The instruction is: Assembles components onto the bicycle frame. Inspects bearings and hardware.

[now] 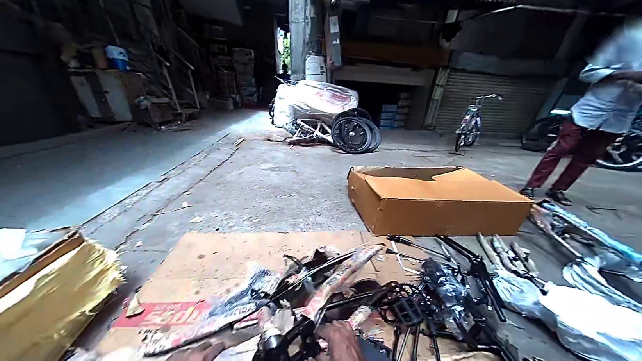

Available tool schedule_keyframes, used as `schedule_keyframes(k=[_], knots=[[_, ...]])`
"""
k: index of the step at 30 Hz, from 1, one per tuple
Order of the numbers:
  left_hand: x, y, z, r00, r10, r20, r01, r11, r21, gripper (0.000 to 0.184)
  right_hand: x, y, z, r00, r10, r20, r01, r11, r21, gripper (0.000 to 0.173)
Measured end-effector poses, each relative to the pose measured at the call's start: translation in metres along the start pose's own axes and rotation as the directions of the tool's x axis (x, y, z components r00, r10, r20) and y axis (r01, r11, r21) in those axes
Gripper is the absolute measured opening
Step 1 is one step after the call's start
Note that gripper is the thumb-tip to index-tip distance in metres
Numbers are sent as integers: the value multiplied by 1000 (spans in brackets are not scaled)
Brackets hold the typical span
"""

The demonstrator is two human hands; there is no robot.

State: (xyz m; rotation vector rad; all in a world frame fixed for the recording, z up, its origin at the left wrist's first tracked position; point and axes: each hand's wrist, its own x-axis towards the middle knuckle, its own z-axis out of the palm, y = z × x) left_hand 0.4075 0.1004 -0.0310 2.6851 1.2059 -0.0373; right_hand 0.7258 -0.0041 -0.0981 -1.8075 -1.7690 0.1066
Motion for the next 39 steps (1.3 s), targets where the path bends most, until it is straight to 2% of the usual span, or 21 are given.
schedule_keyframes(k=[3,8,10,14,16,19,23,25,28,31,34,36,37,39], knots=[[24,-29,20,999,-10,51,4,994,108,48,-5,-8,31,957,167,236,-133,979,-153,31],[38,-70,50,990,-29,139,12,992,125,46,-10,-15,91,881,204,426,-82,954,-288,44],[39,-81,70,987,-39,157,22,994,107,46,-11,-16,101,878,186,440,-54,954,-294,46],[62,-105,97,989,-98,113,96,995,26,45,21,1,124,967,82,242,-9,957,-290,41],[72,-109,97,982,-136,129,139,990,-8,45,49,12,131,972,56,230,19,950,-311,39],[88,-111,93,974,-177,142,184,982,-33,45,88,33,141,961,78,264,16,941,-337,44],[104,-116,108,967,-217,137,222,975,-26,50,125,62,165,858,187,478,-2,933,-360,59],[102,-122,119,958,-245,149,250,968,-18,50,118,66,185,832,181,524,-7,948,-317,57],[95,-128,134,951,-264,161,266,964,14,47,87,66,211,844,196,500,-61,960,-274,62],[91,-126,145,960,-252,127,247,968,49,43,67,55,206,817,279,505,-150,948,-282,67],[95,-116,146,970,-225,90,226,974,3,52,55,57,189,790,327,518,-232,943,-240,81],[94,-111,149,976,-204,82,208,977,-41,61,50,51,166,704,360,612,-259,933,-251,89],[92,-108,152,979,-191,68,195,979,-56,64,48,46,150,649,375,662,-260,927,-270,88],[89,-99,153,976,-194,100,201,978,-63,72,43,39,118,571,386,725,-238,923,-303,74]])
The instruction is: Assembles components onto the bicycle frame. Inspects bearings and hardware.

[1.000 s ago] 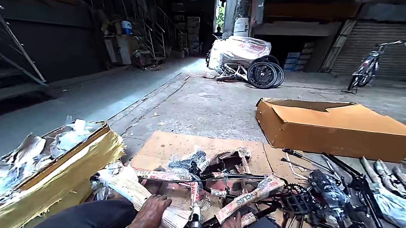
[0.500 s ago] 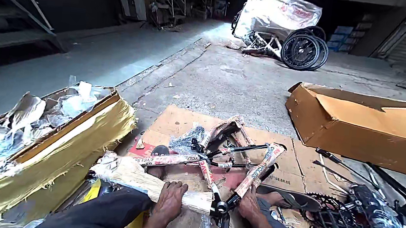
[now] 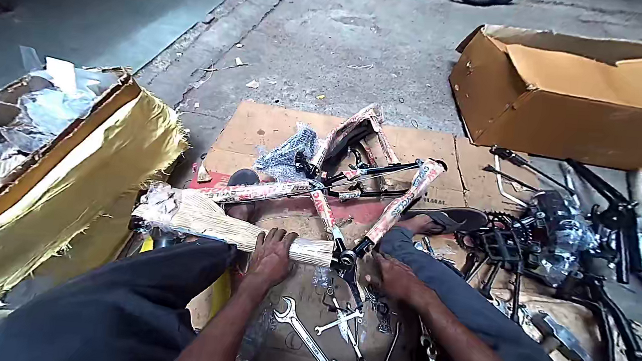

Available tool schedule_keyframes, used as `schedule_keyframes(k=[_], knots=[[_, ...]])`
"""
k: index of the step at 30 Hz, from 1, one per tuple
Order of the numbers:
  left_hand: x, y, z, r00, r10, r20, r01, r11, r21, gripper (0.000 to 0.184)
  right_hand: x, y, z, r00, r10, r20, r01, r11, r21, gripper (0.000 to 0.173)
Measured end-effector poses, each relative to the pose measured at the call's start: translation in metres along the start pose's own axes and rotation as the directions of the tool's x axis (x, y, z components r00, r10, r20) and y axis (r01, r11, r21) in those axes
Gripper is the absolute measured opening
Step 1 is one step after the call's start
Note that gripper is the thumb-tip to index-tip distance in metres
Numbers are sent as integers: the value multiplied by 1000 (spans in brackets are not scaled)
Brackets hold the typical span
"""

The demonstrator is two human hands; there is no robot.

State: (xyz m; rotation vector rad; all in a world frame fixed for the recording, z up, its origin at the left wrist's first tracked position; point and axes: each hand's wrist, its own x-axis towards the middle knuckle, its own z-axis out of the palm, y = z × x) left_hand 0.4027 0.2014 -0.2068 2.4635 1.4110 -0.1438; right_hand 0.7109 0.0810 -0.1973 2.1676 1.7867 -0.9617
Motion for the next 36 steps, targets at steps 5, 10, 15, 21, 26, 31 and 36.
schedule_keyframes(k=[5,10,15,21,26,31,36], knots=[[-19,23,14,995,-10,-97,7,999,-33,91,-60,27,9,998,5,-62,0,997,79,49],[-44,46,18,978,11,-206,-12,1000,-5,79,-57,23,49,982,98,160,-101,995,13,32],[-55,66,-1,991,51,123,-39,994,-99,44,-40,3,68,964,105,246,-76,989,-125,32],[-52,76,28,723,236,650,-151,971,-185,54,-45,39,72,960,225,168,-223,974,-28,37],[-54,63,58,633,192,750,-151,981,-124,57,-20,52,86,931,308,197,-312,950,-8,43],[-47,62,66,626,170,761,-115,985,-126,54,6,50,114,938,314,147,-306,949,-74,60],[-45,74,70,640,276,717,-93,954,-285,56,9,42,104,938,344,52,-345,938,20,60]])
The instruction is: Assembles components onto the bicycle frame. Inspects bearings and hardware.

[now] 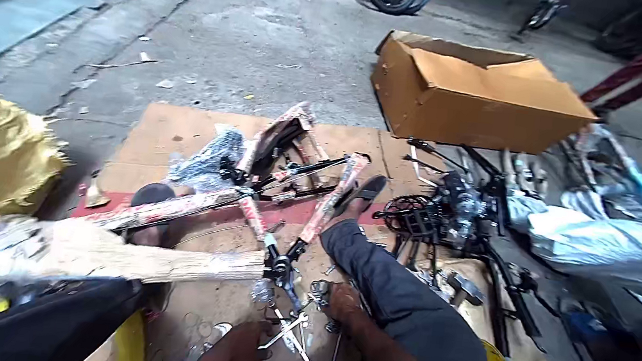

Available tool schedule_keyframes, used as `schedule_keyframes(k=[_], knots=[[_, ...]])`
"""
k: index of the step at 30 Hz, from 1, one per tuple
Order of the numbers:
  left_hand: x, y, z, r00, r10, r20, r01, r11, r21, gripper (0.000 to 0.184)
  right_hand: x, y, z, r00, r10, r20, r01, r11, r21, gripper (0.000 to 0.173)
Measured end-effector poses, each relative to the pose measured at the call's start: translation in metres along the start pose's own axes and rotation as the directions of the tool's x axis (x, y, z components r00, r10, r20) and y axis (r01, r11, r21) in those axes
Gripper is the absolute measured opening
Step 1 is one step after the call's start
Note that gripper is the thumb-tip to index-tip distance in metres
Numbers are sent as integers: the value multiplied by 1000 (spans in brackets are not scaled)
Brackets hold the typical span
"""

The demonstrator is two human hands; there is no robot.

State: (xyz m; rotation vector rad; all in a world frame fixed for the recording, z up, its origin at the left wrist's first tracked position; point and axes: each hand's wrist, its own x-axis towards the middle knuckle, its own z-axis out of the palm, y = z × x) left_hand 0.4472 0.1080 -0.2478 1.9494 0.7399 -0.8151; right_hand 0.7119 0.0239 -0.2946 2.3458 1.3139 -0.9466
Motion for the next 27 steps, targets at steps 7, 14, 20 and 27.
schedule_keyframes(k=[7,14,20,27], knots=[[-20,65,12,997,-20,-79,-43,700,-713,49,-82,-14,-71,992,-76,-100,109,918,381,48],[-53,108,-4,920,55,-389,-391,213,-895,33,-156,-25,-64,733,-494,-468,670,640,375,50],[-55,78,0,943,19,-331,-303,453,-838,32,-134,-38,-42,686,-540,-487,706,654,270,50],[-59,56,-31,507,-62,-860,-104,986,-133,46,-121,-37,-47,780,-427,-457,601,716,356,67]])
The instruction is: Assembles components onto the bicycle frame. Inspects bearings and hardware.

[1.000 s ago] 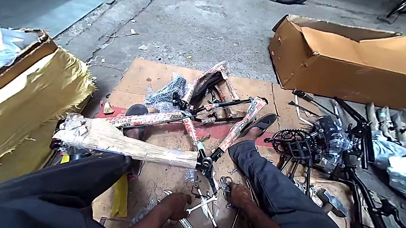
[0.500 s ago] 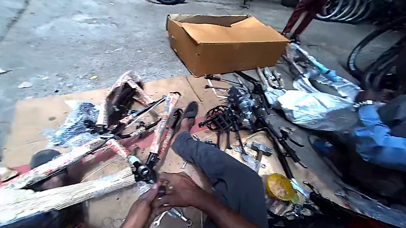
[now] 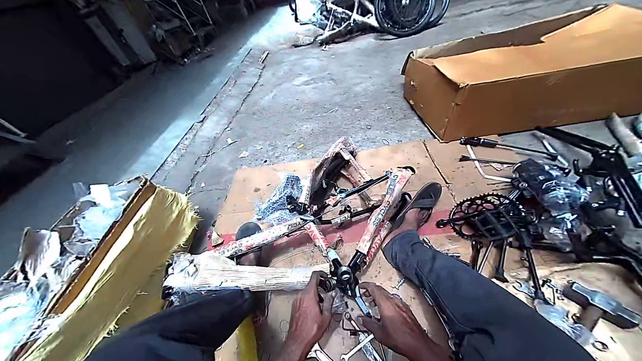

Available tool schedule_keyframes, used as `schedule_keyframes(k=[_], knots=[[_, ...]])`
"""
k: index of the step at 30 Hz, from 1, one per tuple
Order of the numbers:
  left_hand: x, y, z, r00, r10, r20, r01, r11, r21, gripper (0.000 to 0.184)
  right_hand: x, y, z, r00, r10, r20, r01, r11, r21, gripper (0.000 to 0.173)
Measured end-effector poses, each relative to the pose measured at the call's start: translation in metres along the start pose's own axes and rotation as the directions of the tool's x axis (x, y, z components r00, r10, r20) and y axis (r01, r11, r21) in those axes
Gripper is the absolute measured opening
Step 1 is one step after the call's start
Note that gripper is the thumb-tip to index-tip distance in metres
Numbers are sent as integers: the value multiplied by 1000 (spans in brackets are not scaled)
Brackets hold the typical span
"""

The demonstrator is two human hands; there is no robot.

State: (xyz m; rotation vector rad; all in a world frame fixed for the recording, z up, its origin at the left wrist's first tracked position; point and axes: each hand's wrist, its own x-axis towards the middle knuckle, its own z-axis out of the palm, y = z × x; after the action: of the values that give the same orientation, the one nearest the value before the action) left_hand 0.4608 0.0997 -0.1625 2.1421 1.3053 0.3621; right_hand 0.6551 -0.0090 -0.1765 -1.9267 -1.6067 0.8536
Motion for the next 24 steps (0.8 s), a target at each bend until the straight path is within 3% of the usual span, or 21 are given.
schedule_keyframes(k=[2,3,5,7,8,12,16,19,21,23,24], knots=[[13,-9,-7,947,205,-249,-159,968,193,41,0,4,-7,998,62,3,-62,998,-2,65],[20,-13,-7,914,278,-296,-204,945,256,38,0,6,-10,996,85,3,-85,996,-4,63],[34,-23,-2,943,264,-201,-172,907,385,34,2,9,-13,994,112,5,-112,994,-8,59],[41,-32,4,998,64,10,-61,880,472,39,2,9,-12,993,113,34,-112,994,-15,56],[42,-34,5,999,44,20,-48,876,480,40,2,8,-12,995,90,48,-90,996,-13,55],[41,-36,-2,949,262,-178,-181,910,374,38,-12,-5,-24,998,-56,-6,56,994,90,47],[52,-55,-1,964,265,-1,-246,895,371,42,-40,-28,-74,963,-142,-229,183,968,169,41],[46,-41,-4,960,279,-25,-274,953,126,47,-95,-24,-121,826,-78,-558,207,963,171,35],[35,-20,2,997,72,27,-61,955,-291,47,-143,8,-148,646,32,-762,68,993,100,32],[24,6,3,966,-107,235,236,728,-643,42,-192,69,-163,471,209,-857,-227,967,111,29],[22,13,3,938,-121,325,328,616,-716,36,-218,106,-164,420,338,-842,-411,898,156,30]])
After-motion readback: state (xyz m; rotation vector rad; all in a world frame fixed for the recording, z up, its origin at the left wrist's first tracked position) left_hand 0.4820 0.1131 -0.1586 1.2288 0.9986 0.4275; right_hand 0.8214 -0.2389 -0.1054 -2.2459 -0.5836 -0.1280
